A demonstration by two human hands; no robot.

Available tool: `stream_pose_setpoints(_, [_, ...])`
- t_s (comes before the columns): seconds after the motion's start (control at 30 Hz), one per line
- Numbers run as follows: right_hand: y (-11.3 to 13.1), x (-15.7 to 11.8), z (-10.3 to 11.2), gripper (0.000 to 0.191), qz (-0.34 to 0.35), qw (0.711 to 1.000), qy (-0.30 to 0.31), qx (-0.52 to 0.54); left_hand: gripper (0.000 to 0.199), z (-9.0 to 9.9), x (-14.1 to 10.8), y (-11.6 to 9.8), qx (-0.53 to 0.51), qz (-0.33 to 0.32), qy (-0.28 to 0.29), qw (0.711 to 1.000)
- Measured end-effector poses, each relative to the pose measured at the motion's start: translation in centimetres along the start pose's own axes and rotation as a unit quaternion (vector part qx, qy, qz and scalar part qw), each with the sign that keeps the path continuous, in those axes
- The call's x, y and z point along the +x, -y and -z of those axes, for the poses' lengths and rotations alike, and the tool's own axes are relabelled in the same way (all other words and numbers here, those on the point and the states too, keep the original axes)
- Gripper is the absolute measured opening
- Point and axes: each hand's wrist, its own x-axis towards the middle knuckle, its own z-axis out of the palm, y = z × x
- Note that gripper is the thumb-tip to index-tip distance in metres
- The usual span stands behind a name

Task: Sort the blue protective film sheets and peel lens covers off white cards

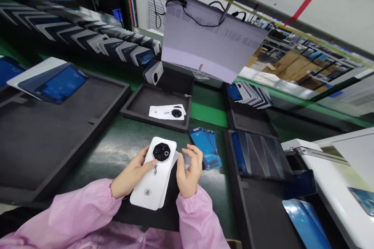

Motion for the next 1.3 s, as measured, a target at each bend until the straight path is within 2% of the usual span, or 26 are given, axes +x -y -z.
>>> stream_pose_setpoints(0.17, [0.8,0.0,0.6,0.013,-0.090,0.991,0.080,0.063,0.058,-0.2,-0.1,1.2,0.058,-0.044,0.023,0.997])
stream_pose_setpoints(0.27, [1.0,-0.1,0.4,0.010,-0.133,0.982,0.094,0.096,0.058,-0.1,-0.2,1.5,0.098,-0.062,0.020,0.993])
stream_pose_setpoints(0.43, [1.2,-0.1,0.4,0.016,-0.138,0.986,0.062,0.069,0.060,0.0,-0.2,1.6,0.114,-0.077,0.008,0.990])
stream_pose_setpoints(0.6, [1.1,-0.1,0.5,0.009,-0.155,0.977,0.096,0.111,0.066,0.1,-0.2,1.9,0.161,-0.097,-0.023,0.982])
stream_pose_setpoints(0.67, [1.2,-0.2,0.5,0.006,-0.117,0.985,0.085,0.089,0.064,0.1,-0.1,1.9,0.144,-0.089,-0.013,0.986])
stream_pose_setpoints(0.77, [1.6,-0.5,0.5,0.006,0.035,0.998,0.045,0.010,0.059,-0.1,0.0,1.5,0.089,-0.064,0.007,0.994])
stream_pose_setpoints(0.83, [1.8,-0.8,0.5,0.013,0.146,0.988,0.056,-0.005,0.057,-0.1,0.0,1.1,0.072,-0.052,-0.001,0.996])
stream_pose_setpoints(0.9, [1.9,-1.1,0.5,0.020,0.216,0.972,0.086,0.017,0.056,-0.2,0.0,0.7,0.073,-0.053,-0.019,0.996])
stream_pose_setpoints(1.0, [1.7,-1.2,0.3,0.030,0.254,0.960,0.096,0.071,0.055,-0.1,0.1,0.5,0.068,-0.058,-0.022,0.996])
stream_pose_setpoints(1.13, [1.6,-1.3,0.0,0.051,0.274,0.951,0.063,0.132,0.052,0.2,0.2,0.6,0.060,-0.063,-0.012,0.996])
stream_pose_setpoints(1.3, [1.3,-1.5,-0.1,0.059,0.268,0.949,0.076,0.145,0.054,0.4,0.1,0.6,0.080,-0.079,-0.022,0.993])
